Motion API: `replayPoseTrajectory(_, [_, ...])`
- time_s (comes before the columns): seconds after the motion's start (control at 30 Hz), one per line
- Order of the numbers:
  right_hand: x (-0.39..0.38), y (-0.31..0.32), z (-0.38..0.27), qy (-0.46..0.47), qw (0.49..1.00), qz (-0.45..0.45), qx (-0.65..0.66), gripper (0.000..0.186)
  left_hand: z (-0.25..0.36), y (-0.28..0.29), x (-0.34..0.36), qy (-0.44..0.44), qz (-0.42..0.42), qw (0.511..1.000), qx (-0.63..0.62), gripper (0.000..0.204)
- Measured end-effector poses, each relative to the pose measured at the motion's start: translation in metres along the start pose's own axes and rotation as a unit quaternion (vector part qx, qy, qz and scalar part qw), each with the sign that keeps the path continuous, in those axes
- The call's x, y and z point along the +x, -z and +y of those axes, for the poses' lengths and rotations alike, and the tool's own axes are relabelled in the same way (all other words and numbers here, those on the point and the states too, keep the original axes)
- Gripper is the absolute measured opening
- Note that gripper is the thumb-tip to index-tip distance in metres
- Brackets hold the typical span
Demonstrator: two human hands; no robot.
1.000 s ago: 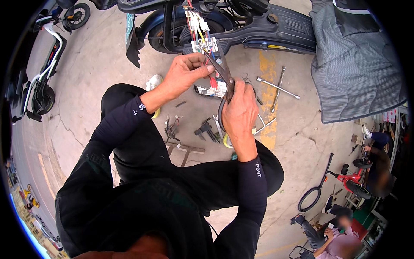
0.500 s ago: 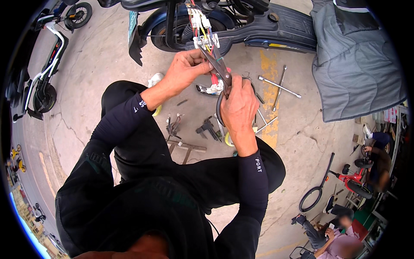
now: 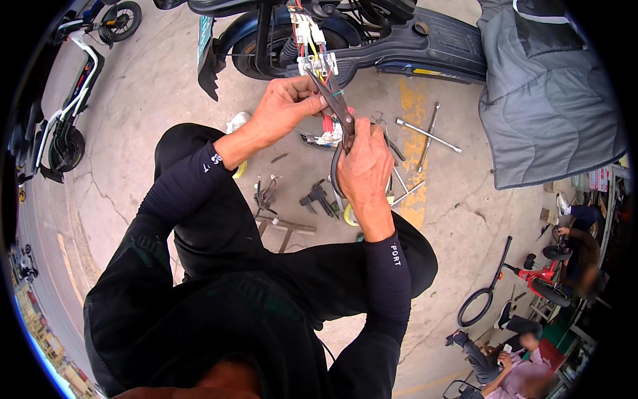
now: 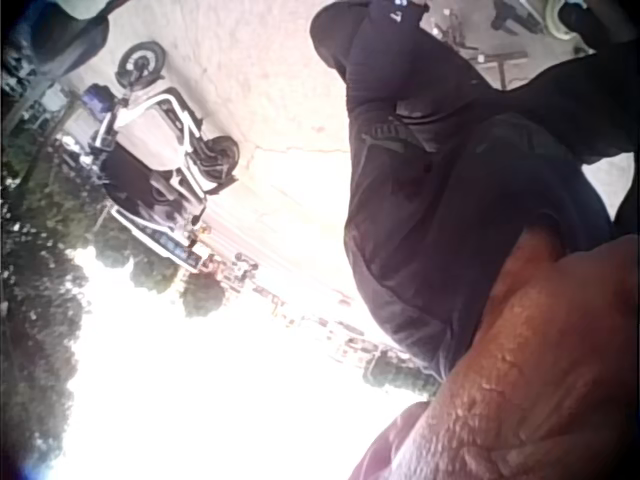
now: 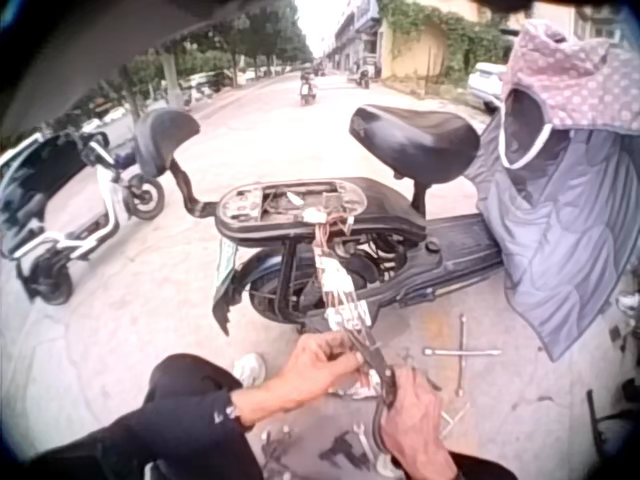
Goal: The person repairs the electrical wiring of an electric scooter. They strip wire insulation with shears, connect wires to connectors, and secure the connections with electrical tape. The scooter seat is lifted to access the wiring compartment.
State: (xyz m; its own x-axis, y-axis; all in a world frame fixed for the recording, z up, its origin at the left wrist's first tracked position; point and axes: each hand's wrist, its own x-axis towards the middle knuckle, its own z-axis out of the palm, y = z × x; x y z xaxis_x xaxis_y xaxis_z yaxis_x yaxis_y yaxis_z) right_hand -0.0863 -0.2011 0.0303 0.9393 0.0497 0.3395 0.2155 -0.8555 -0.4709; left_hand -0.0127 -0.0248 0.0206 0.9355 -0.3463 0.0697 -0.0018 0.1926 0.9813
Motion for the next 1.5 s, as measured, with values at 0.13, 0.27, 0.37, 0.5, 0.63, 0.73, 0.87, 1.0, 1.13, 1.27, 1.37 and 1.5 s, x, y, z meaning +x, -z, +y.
replayPoseTrajectory(0.13, [0.001,-0.001,0.000,0.001,1.000,0.010,-0.005,0.031,0.010,0.005,-0.001,0.015,-0.020,0.997,0.068,0.016])
replayPoseTrajectory(0.27, [0.001,-0.001,0.000,0.007,1.000,0.019,-0.017,0.034,0.014,0.004,-0.002,0.028,-0.032,0.997,0.062,0.018])
replayPoseTrajectory(0.37, [0.001,0.000,-0.003,-0.007,1.000,0.000,-0.015,0.035,0.011,0.006,-0.001,0.024,-0.026,0.996,0.087,0.016])
replayPoseTrajectory(0.5, [0.000,0.000,-0.002,-0.010,0.999,-0.013,0.030,0.034,0.010,0.006,0.001,0.033,-0.031,0.995,0.083,0.018])
replayPoseTrajectory(0.63, [-0.004,-0.001,-0.004,-0.069,0.986,-0.055,0.139,0.030,0.012,0.002,0.005,0.030,-0.018,0.994,0.102,0.023])
replayPoseTrajectory(0.73, [-0.006,0.005,-0.011,-0.111,0.962,-0.080,0.236,0.027,0.018,-0.001,0.002,0.049,-0.016,0.993,0.103,0.025])
replayPoseTrajectory(0.87, [-0.011,0.006,-0.004,-0.188,0.906,-0.130,0.358,0.025,0.021,-0.001,0.001,0.054,-0.039,0.992,0.110,0.027])
replayPoseTrajectory(1.0, [0.000,0.023,0.002,-0.347,0.761,-0.060,0.546,0.028,0.017,-0.003,0.001,0.028,-0.034,0.991,0.123,0.026])
replayPoseTrajectory(1.13, [0.019,0.060,0.070,-0.285,0.889,0.111,0.340,0.035,0.010,0.004,-0.003,0.039,-0.029,0.991,0.121,0.025])
replayPoseTrajectory(1.27, [0.011,0.072,0.039,-0.251,0.966,-0.060,-0.022,0.036,0.012,0.001,0.001,0.054,-0.045,0.987,0.146,0.024])
replayPoseTrajectory(1.37, [0.008,0.056,0.021,-0.199,0.975,-0.026,0.100,0.033,0.016,0.000,0.003,0.058,-0.049,0.987,0.142,0.025])
replayPoseTrajectory(1.5, [0.002,0.036,0.015,-0.079,0.996,-0.047,0.002,0.030,0.006,0.000,0.003,0.023,-0.045,0.989,0.139,0.022])
